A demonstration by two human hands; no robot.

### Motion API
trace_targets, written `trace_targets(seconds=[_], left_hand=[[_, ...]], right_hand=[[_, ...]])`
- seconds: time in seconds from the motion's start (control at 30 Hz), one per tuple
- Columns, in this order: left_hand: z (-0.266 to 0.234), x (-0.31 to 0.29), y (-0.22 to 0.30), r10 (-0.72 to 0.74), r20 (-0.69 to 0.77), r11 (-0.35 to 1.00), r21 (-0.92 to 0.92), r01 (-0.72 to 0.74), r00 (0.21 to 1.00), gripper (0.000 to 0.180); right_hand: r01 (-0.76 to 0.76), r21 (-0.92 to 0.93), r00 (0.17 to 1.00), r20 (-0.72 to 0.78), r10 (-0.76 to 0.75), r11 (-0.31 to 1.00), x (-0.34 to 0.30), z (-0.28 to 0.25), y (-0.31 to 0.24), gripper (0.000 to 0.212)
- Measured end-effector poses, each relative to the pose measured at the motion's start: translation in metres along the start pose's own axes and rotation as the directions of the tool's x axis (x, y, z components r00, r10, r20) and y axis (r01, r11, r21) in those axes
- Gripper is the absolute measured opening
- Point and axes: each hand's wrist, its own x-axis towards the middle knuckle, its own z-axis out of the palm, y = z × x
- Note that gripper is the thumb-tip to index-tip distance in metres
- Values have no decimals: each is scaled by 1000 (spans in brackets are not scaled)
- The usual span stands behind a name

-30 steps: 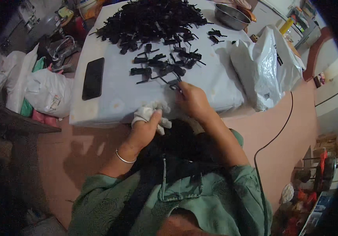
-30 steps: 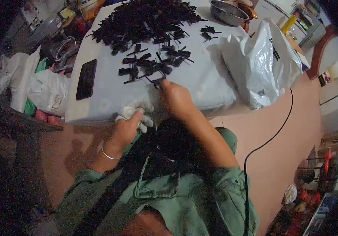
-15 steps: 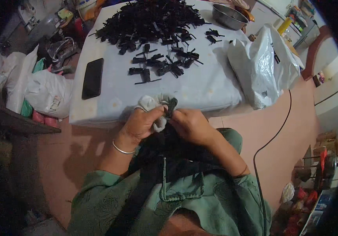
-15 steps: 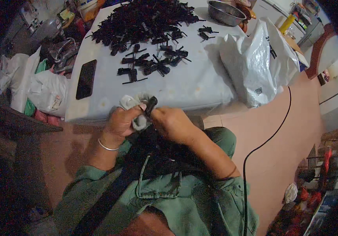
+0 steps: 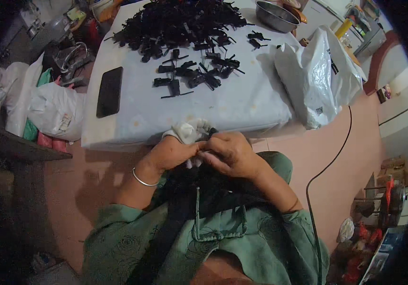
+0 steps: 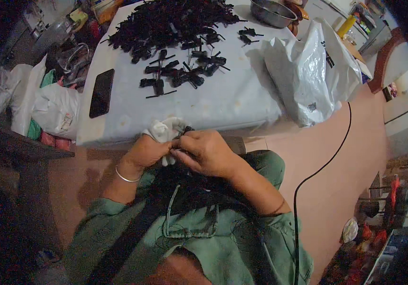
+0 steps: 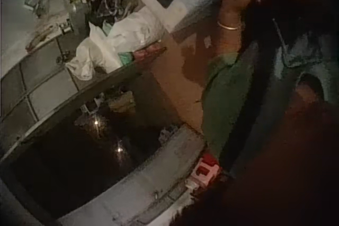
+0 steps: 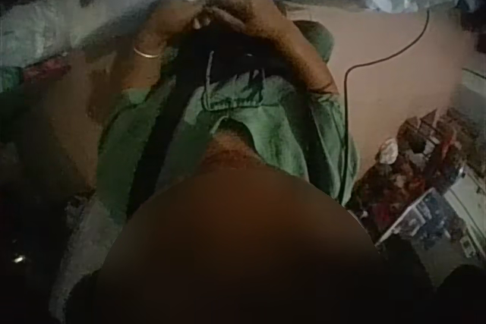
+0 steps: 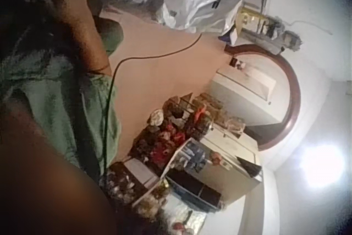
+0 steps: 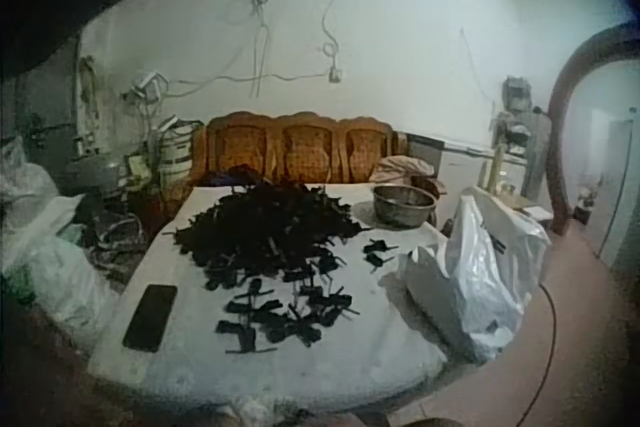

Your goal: Wiping down small black plastic components with a cloth at a workstation.

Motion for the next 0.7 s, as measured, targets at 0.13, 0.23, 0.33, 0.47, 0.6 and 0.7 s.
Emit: trace_targets(seconds=[0.13,0.23,0.33,0.47,0.6,0.7], left_hand=[[5,8,-20,138,-69,968,-202,-149,988,24],[10,9,-15,255,-163,962,-62,-267,953,22],[16,2,-2,196,-102,979,71,-189,975,19],[20,1,-3,165,-217,967,226,-115,962,27],[23,6,-2,488,-186,698,670,-253,853,27],[26,7,-6,642,-128,534,783,-321,756,26]], right_hand=[[-2,14,992,-125,4,1000,0,9,-3,11],[-240,147,908,-317,275,960,-6,19,5,16],[-448,360,798,-252,548,818,-6,20,16,23],[-420,398,874,-65,482,815,-4,10,8,25],[-418,210,892,-92,443,884,-6,16,9,27],[-506,441,816,-32,577,741,-8,22,7,30]])
